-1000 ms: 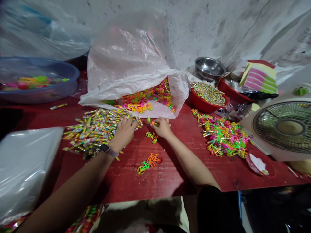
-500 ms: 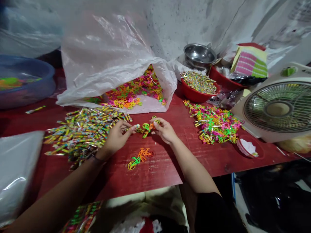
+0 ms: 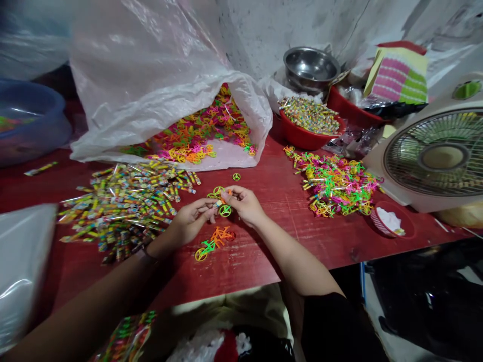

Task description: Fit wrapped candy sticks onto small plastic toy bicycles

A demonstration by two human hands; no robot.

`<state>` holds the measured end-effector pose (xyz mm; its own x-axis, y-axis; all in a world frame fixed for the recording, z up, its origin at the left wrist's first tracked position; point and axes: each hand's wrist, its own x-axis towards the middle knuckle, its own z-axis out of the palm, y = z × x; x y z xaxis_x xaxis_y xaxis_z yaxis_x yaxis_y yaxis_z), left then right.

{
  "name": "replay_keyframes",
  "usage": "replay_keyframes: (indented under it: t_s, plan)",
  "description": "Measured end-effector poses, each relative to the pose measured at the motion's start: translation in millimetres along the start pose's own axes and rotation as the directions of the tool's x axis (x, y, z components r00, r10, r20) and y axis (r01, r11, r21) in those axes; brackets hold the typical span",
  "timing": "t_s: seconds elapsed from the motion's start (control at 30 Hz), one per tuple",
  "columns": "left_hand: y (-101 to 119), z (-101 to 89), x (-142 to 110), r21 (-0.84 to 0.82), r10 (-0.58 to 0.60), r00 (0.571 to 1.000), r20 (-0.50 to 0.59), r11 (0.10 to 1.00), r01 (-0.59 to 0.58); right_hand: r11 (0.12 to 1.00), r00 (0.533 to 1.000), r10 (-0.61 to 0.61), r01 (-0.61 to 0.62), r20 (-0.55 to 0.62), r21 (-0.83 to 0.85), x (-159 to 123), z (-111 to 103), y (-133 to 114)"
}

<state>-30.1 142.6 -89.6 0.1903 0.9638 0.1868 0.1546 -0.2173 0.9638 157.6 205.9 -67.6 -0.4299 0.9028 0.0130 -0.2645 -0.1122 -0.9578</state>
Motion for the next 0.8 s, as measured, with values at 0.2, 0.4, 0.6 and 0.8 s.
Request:
replay_keyframes:
  t_s: [0.2, 0.4, 0.6, 0.8]
  plan:
    - [2.6, 0.4, -3.9, 0.055, 0.043, 0.999, 0.009, 0.998, -0.043, 0.999, 0.996, 0.047, -0.045, 0.077, -0.028, -2.4, 4.3, 4.4]
    - [5.5, 0.6, -6.5, 0.168, 0.029, 0.999, -0.027, 0.986, -0.024, 0.95, 0.996, -0.063, 0.081, 0.067, -0.303, -5.9, 1.7, 1.3]
    - [3.6, 8.2, -7.1, 0.261, 0.029, 0.991, -0.128, 0.965, 0.006, 0.831, 0.98, -0.2, 0.175, 0.009, -0.527, -5.7, 11.7, 11.1]
    - [13.4, -8.8, 3.7, 0.527, 0.116, 0.993, 0.021, 0.843, -0.109, 0.796, 0.995, -0.098, 0.076, -0.004, -0.6, -5.6, -30.6, -41.5]
